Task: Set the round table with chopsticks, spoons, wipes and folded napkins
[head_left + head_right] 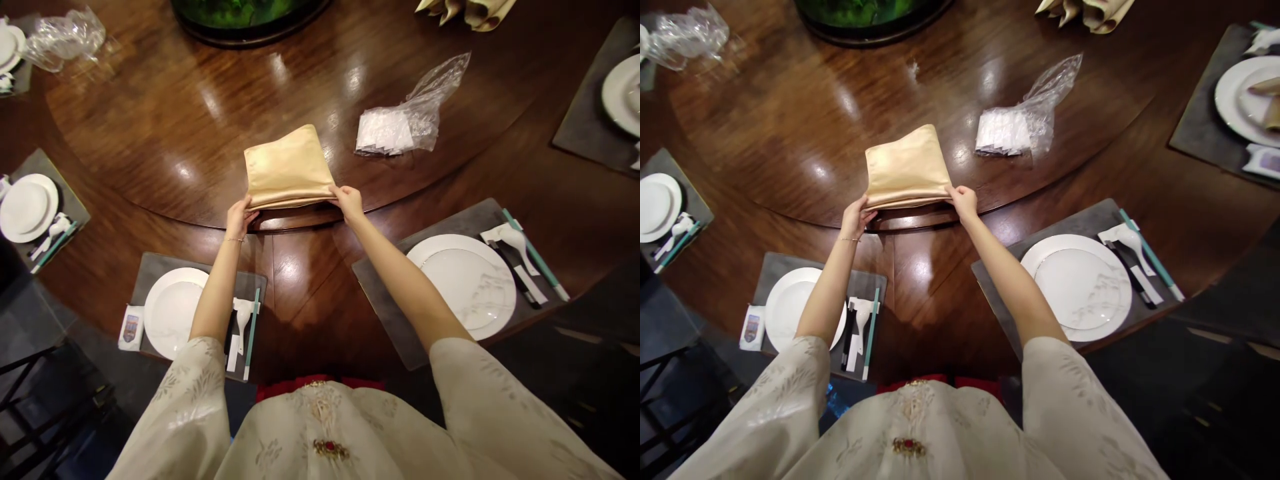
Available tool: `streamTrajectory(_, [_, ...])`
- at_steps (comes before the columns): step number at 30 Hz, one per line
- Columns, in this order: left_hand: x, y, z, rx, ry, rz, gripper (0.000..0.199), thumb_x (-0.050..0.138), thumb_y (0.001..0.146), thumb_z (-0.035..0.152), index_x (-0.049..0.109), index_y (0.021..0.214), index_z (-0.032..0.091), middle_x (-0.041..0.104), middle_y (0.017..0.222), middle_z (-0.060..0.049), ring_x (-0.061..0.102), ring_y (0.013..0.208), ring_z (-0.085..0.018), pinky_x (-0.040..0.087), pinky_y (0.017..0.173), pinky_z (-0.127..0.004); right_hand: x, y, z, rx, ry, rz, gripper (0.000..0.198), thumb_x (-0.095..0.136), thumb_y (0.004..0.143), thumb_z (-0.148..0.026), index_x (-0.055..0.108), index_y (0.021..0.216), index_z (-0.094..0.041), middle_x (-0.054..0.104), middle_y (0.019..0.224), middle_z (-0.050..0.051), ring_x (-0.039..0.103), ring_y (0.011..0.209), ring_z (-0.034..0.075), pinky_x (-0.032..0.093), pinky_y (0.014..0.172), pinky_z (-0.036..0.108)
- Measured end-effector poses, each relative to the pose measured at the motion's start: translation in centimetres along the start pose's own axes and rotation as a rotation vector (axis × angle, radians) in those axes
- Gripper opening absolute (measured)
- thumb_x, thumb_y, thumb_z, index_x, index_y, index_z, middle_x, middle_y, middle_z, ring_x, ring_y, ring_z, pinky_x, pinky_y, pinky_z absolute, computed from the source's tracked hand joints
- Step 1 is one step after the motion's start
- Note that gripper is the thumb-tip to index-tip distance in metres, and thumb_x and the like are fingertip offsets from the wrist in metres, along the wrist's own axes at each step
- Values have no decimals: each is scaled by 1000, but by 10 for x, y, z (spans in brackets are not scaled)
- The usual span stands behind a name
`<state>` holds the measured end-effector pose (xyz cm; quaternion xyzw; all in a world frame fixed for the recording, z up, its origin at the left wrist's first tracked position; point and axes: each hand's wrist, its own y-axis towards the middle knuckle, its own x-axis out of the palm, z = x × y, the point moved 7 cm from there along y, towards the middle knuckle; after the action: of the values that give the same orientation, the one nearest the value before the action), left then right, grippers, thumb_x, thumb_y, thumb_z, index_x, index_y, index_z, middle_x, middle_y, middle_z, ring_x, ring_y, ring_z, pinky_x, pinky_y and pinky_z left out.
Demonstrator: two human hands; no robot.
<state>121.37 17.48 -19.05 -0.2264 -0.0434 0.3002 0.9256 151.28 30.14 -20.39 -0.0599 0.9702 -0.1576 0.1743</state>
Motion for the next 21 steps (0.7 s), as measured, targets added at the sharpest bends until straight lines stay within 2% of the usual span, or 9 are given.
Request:
streamTrajectory(2, [-4,-6,-7,50,118,81,21,53,76,35,45,67,18,53,68,1,59,74,-12,52,73,-25,-5,-14,7,-40,-182,58,27,49,82,-37,47,64,-18,51,64,-1,57,75,13,51,74,24])
streamTrajectory(4, [-7,-13,-10,126,354,171,18,54,75,30,45,65,18,53,69,0,58,76,-14,51,74,-26,-7,-29,9,-126,-385,103,23,46,83,-33,50,66,-18,55,69,1,56,76,15,48,78,27])
streamTrajectory(6, [-8,-23,-5,253,639,258,8,56,73,24,52,75,17,58,85,-5,58,87,-18,49,81,-29,-7,-42,5,-262,-561,131,17,45,82,-27,56,74,-17,60,83,7,56,84,19,46,82,31])
streamTrajectory(8, [-2,-32,5,419,897,273,22,57,75,21,57,96,16,56,111,-13,54,105,-22,44,92,-33,-1,-52,-5,-448,-696,107,18,45,82,-21,60,88,-16,60,105,12,52,101,24,43,89,35])
streamTrajectory(9, [5,-35,9,498,1004,220,28,54,78,21,56,106,16,53,121,-15,50,113,-24,40,96,-35,3,-55,-9,-548,-747,59,22,43,83,-18,61,96,-16,57,115,13,48,110,26,40,93,37])
streamTrajectory(11, [20,-39,8,620,1168,4,33,44,85,21,55,116,18,49,131,-14,44,123,-24,34,103,-37,14,-58,-14,-717,-815,-94,30,40,85,-15,59,107,-17,53,127,12,40,123,26,34,100,39])
streamTrajectory(14, [33,-46,-2,728,1304,-284,41,34,89,20,52,125,16,48,137,-12,37,131,-22,26,108,-38,19,-55,-9,-840,-872,-304,40,42,87,-22,51,125,-14,48,135,12,36,129,25,30,104,40])
streamTrajectory(17, [29,-57,-12,803,1393,-328,53,43,85,27,40,137,14,39,144,-13,31,136,-25,19,111,-42,15,-55,-2,-925,-921,-403,58,53,81,-28,43,133,-6,43,139,17,36,130,29,31,104,41])
streamTrajectory(21, [22,-71,-23,822,1442,-358,52,42,85,22,43,135,12,42,142,-14,35,134,-26,24,107,-42,7,-59,0,-942,-930,-468,46,51,78,-18,55,123,-8,54,128,16,49,120,27,39,95,36])
